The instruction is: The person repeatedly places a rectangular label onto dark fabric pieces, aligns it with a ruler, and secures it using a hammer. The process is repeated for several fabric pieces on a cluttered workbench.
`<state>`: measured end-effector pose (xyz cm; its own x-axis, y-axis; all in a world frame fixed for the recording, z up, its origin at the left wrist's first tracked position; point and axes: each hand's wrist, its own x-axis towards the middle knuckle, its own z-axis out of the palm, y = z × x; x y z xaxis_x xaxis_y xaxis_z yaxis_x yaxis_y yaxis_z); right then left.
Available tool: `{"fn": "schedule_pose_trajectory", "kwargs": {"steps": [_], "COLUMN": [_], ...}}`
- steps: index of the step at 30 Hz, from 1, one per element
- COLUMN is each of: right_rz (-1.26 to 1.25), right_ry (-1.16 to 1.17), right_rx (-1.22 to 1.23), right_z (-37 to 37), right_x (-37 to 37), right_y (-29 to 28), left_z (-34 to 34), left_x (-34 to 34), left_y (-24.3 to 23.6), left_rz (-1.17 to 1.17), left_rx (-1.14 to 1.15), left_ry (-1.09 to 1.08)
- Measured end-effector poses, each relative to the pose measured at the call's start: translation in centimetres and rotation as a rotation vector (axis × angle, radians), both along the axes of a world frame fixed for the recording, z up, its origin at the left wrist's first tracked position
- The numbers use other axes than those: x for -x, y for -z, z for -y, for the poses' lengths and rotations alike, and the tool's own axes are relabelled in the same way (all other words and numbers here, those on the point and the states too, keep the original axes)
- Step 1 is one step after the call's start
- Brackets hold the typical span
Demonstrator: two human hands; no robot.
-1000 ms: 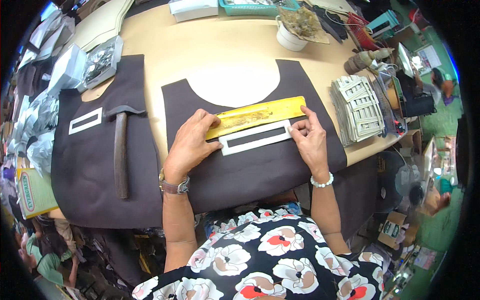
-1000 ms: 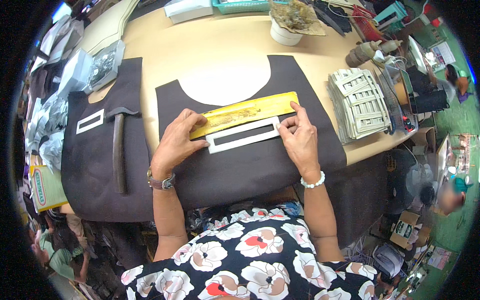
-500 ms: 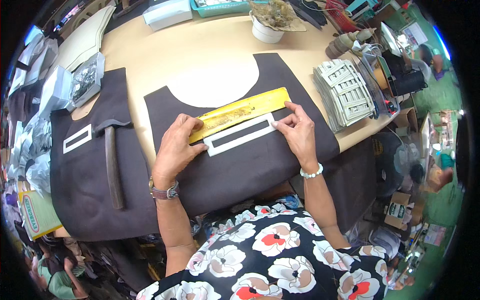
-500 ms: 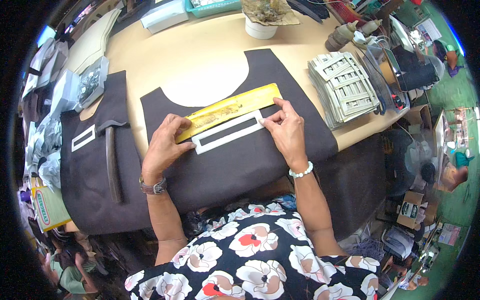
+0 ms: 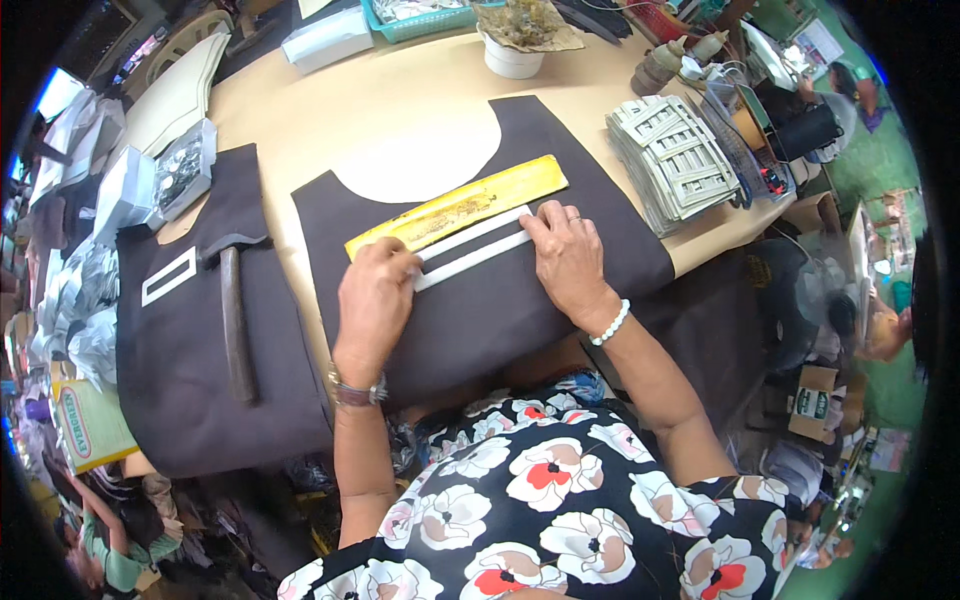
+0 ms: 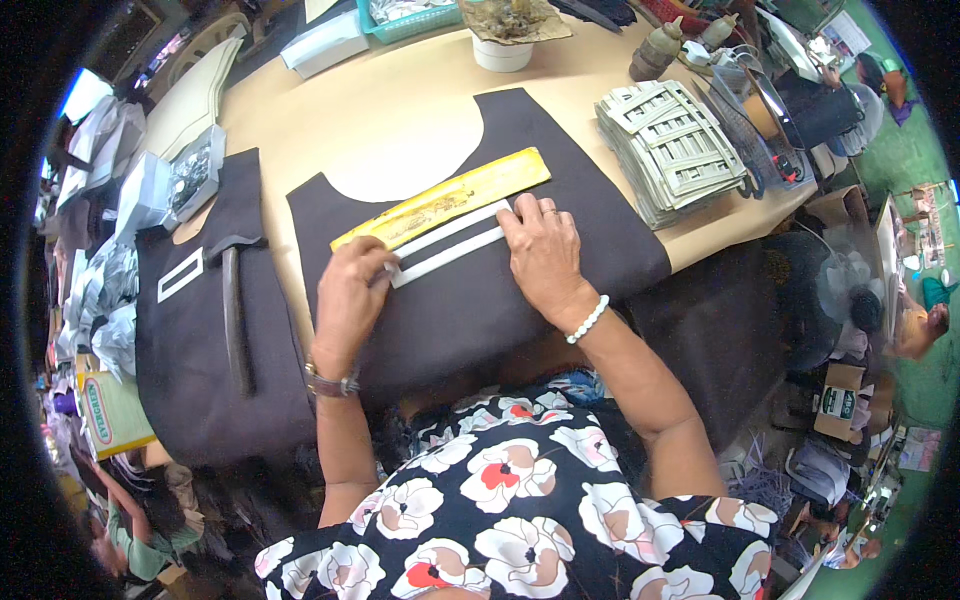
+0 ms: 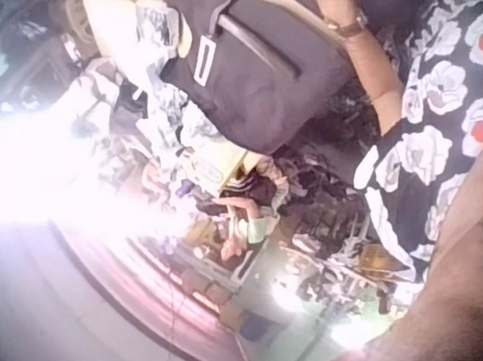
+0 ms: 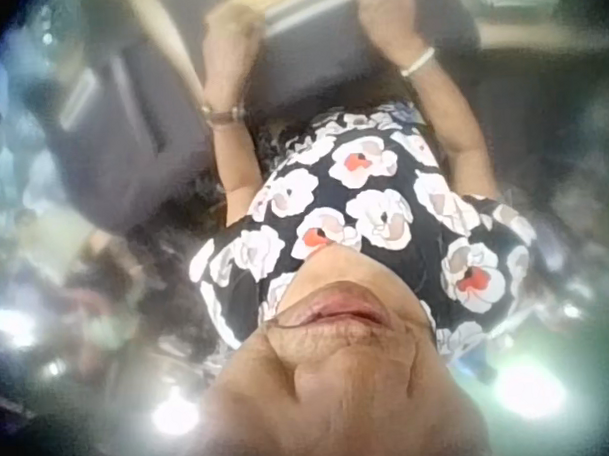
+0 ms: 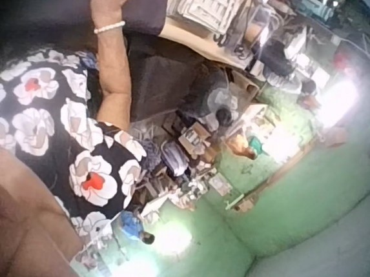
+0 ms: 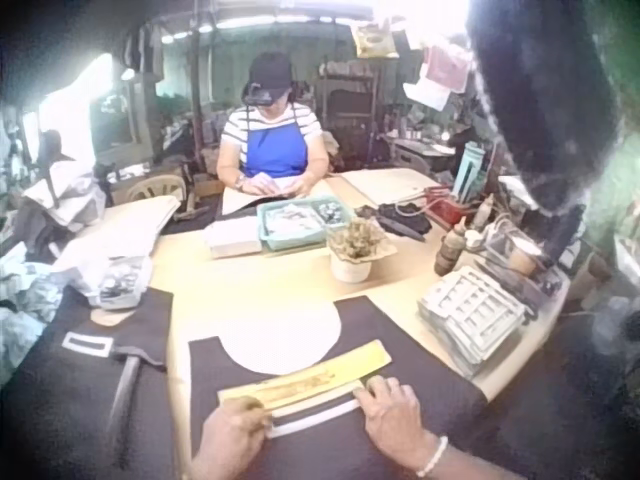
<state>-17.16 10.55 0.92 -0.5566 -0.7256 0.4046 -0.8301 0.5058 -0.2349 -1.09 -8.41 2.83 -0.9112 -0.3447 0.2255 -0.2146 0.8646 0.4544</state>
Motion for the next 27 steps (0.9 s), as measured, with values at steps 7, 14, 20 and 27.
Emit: {"fn": "schedule_pose_trajectory", "kwargs": {"steps": [7, 14, 20, 27], "right_rz": [0.128, 0.021, -0.024, 0.058], "right_ry": [-0.213, -0.317, -0.168, 0.053], "right_rx": [0.162, 0.090, 0.043, -0.061], "right_z": [4.2, 5.3, 1.0, 0.6], "right_x": [-4.6, -7.0, -1.5, 0.6], "right_y": [0.9, 1.8, 1.1, -0.7], "left_z": [-3.1, -2.4, -2.3, -1.0], "left_x": [-2.8, -2.8, -3.7, -4.0], "left_y": [3.1, 1.9, 1.2, 1.1], "left_rz": [-0.044, 0.051, 0.136, 0.121], "left_rx": [0.314, 0.353, 0.369, 0.289], "left_ry": [-0.066, 0.023, 0.044, 0.136]}}
